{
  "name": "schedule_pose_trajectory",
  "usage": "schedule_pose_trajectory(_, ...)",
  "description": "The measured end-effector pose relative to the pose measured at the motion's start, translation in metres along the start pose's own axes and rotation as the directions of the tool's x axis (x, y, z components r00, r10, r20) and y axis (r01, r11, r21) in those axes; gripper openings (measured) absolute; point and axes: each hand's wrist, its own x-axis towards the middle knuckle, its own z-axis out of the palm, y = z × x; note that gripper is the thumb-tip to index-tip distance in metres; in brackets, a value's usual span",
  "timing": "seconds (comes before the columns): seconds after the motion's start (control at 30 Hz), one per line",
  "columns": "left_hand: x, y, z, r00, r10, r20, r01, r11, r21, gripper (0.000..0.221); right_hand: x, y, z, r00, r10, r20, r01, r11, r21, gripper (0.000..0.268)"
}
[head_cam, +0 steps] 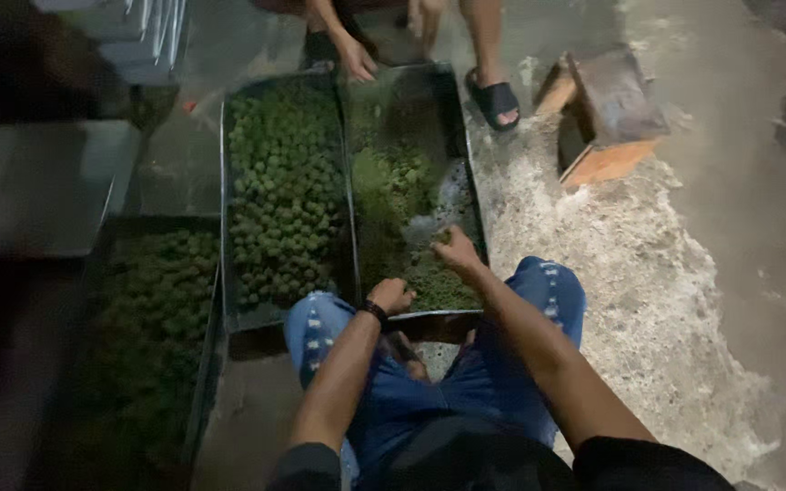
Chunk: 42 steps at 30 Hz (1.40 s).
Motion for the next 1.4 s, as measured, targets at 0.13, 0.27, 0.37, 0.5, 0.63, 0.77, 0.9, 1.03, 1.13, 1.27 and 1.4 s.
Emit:
schedule_pose_trajectory(0.13, 0.000, 0.019, 0.000, 0.998, -0.023, 0.055, 0.023, 1.000, 0.014, 0.053, 0.002, -0.007, 0.002, 0.925, 0.325, 0.198, -0.360, 0.917, 0.173, 0.040)
schedule_pose_trajectory(0.27, -0.009, 0.026, -0.010, 0.997, 0.073, 0.001, -0.073, 0.997, 0.039, 0.064, 0.017, -0.013, -0.002, 0.951, 0.252, 0.182, -0.269, 0.960, 0.077, 0.052)
schedule_pose_trajectory(0.37, -0.011, 0.022, -0.009, 0.998, 0.054, -0.040, -0.052, 0.998, 0.043, 0.062, 0.010, -0.012, 0.004, 0.963, 0.251, 0.102, -0.270, 0.917, 0.295, 0.073)
schedule_pose_trajectory(0.5, -0.011, 0.015, -0.006, 1.000, 0.013, -0.001, -0.013, 0.999, 0.038, 0.060, -0.008, -0.016, 0.009, 0.958, 0.286, -0.014, -0.286, 0.952, -0.113, 0.073)
schedule_pose_trajectory(0.63, -0.008, 0.016, -0.003, 0.997, 0.062, -0.036, -0.061, 0.998, 0.012, 0.055, -0.029, -0.022, 0.008, 0.948, 0.252, 0.194, -0.289, 0.937, 0.198, 0.043)
schedule_pose_trajectory(0.77, -0.010, 0.013, 0.006, 0.995, 0.062, -0.081, -0.065, 0.997, -0.032, 0.045, -0.027, -0.006, 0.014, 0.955, 0.208, 0.211, -0.261, 0.928, 0.267, 0.041)
schedule_pose_trajectory(0.9, -0.006, 0.010, 0.008, 0.993, 0.093, -0.077, -0.095, 0.995, -0.016, 0.044, -0.018, 0.005, 0.006, 0.965, 0.158, 0.211, -0.138, 0.984, -0.109, 0.034)
schedule_pose_trajectory(1.03, -0.002, 0.007, 0.012, 0.994, 0.076, -0.081, -0.081, 0.995, -0.053, 0.042, -0.013, 0.001, 0.008, 0.841, 0.461, 0.283, -0.512, 0.848, 0.138, 0.039)
schedule_pose_trajectory(1.13, 0.003, 0.008, 0.013, 0.999, 0.035, -0.018, -0.036, 0.999, -0.017, 0.045, -0.011, 0.010, 0.019, 0.953, 0.281, 0.110, -0.301, 0.904, 0.302, 0.027)
schedule_pose_trajectory(1.27, 0.004, 0.005, 0.017, 0.999, 0.037, -0.039, -0.039, 0.999, -0.036, 0.046, -0.019, 0.026, 0.030, 0.829, 0.557, 0.043, -0.499, 0.703, 0.507, 0.062)
schedule_pose_trajectory(1.4, 0.009, 0.004, 0.022, 0.993, 0.083, -0.079, -0.089, 0.993, -0.082, 0.046, -0.026, 0.026, 0.036, 0.794, 0.595, 0.124, -0.594, 0.717, 0.365, 0.053)
